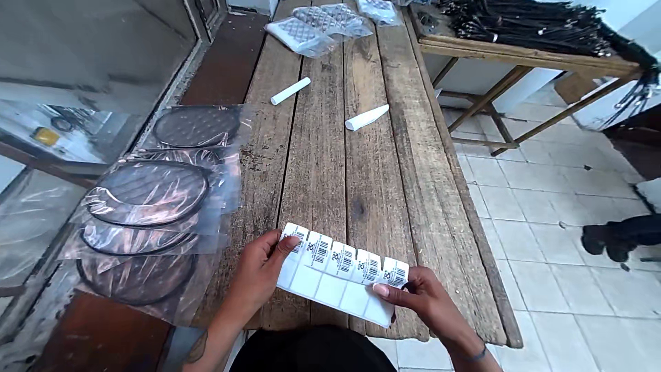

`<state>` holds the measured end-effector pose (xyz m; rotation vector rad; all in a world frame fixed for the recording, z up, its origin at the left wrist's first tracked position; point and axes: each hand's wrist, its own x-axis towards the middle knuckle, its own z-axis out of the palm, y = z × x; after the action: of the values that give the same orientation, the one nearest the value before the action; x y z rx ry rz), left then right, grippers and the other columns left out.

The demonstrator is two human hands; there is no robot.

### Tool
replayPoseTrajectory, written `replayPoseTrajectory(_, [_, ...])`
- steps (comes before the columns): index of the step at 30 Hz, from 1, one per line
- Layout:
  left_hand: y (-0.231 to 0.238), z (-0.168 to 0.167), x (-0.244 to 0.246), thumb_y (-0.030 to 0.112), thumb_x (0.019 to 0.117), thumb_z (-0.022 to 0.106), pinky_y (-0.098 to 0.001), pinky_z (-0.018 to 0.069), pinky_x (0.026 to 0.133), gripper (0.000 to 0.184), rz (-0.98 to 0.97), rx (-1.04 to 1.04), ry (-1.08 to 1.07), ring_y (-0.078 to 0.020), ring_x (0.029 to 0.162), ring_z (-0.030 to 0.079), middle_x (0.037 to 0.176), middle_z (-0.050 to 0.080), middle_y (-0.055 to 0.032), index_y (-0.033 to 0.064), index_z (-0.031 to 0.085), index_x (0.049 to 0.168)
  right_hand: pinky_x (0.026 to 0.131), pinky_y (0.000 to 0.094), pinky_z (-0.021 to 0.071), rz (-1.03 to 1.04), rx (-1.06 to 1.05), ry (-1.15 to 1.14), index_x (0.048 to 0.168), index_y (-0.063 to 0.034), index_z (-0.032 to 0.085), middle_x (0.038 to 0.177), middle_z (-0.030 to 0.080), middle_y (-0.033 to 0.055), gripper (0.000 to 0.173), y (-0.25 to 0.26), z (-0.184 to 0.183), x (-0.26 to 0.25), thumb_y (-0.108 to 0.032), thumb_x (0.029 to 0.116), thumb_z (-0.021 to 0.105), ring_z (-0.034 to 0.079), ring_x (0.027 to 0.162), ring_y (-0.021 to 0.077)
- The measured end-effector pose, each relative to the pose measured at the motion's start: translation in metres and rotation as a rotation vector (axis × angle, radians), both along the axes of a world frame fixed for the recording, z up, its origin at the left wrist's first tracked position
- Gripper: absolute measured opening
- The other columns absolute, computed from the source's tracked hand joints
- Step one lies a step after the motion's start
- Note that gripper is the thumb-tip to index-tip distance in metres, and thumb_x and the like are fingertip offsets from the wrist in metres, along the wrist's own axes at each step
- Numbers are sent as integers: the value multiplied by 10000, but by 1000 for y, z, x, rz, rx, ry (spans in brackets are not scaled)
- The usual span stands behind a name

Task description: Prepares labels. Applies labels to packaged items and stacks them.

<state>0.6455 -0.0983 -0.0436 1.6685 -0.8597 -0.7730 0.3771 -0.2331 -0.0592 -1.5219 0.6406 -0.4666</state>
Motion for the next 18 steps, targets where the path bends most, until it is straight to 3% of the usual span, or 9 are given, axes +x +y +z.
replayPoseTrajectory(2, [-4,1,1,184,1021,609,-162,524,544,203,92,-31,8,17,568,611,653,650,74,119,708,855,732,218,600,-34,-45,-10,949,-142,778,859,768,-66,100,5,-2,5,-226,925,728,714,778,14])
replayPoseTrajectory(4, [-5,-3,-1,194,1083,454,-203,565,616,329,224,-112,282,-10,653,644,726,676,59,100,701,888,758,215,595,-109,-159,-26,954,-139,777,867,767,-75,128,15,-8,13,-251,938,716,713,807,4])
replayPoseTrajectory(6, [-2,-8,-5,633,1049,237,-377,596,898,686,202,-166,720,-150,1038,702,1108,721,-34,95,612,1251,768,233,606,-197,-233,-64,969,-108,773,879,774,-50,150,25,-12,21,-244,950,712,724,817,27])
replayPoseTrajectory(7, [-1,-12,-11,702,1010,237,-419,553,990,761,133,-175,841,-186,1195,645,1290,658,-55,113,474,1429,754,241,614,-236,-238,-78,976,-85,770,872,775,-30,153,30,-14,25,-224,949,713,729,802,43])
replayPoseTrajectory(8, [-1,-15,-23,566,1067,311,-421,543,1011,637,95,-173,895,-197,1234,622,1348,616,-74,95,357,1494,727,242,616,-265,-232,-80,979,-66,768,862,775,-17,155,34,-16,30,-207,949,713,730,776,53])
replayPoseTrajectory(9, [-3,-18,-36,247,1071,464,-414,583,955,443,128,-155,914,-217,1137,672,1266,642,-116,44,360,1451,682,239,620,-286,-227,-71,979,-53,764,844,770,-10,155,39,-17,35,-194,949,709,726,735,60])
replayPoseTrajectory(11, [-11,-17,-56,-36,938,670,-401,626,863,390,259,-78,905,-253,962,731,1093,709,-184,-56,515,1295,601,241,622,-313,-224,-36,973,-45,759,809,763,-3,164,47,-21,43,-199,956,704,721,667,75])
replayPoseTrajectory(15, [-13,-23,-44,-16,879,757,-396,625,865,371,271,-37,701,-254,947,740,1045,738,-177,-54,612,1219,655,291,647,-189,-154,-2,1085,-8,687,844,761,-1,231,53,-30,46,-214,983,672,738,709,100])
replayPoseTrajectory(18, [-3,12,6,86,842,832,-355,646,768,592,12,102,136,-168,846,753,974,760,-59,87,540,1357,688,358,661,-92,-112,54,1324,-7,599,926,770,39,422,42,-28,20,-270,997,650,754,754,168])
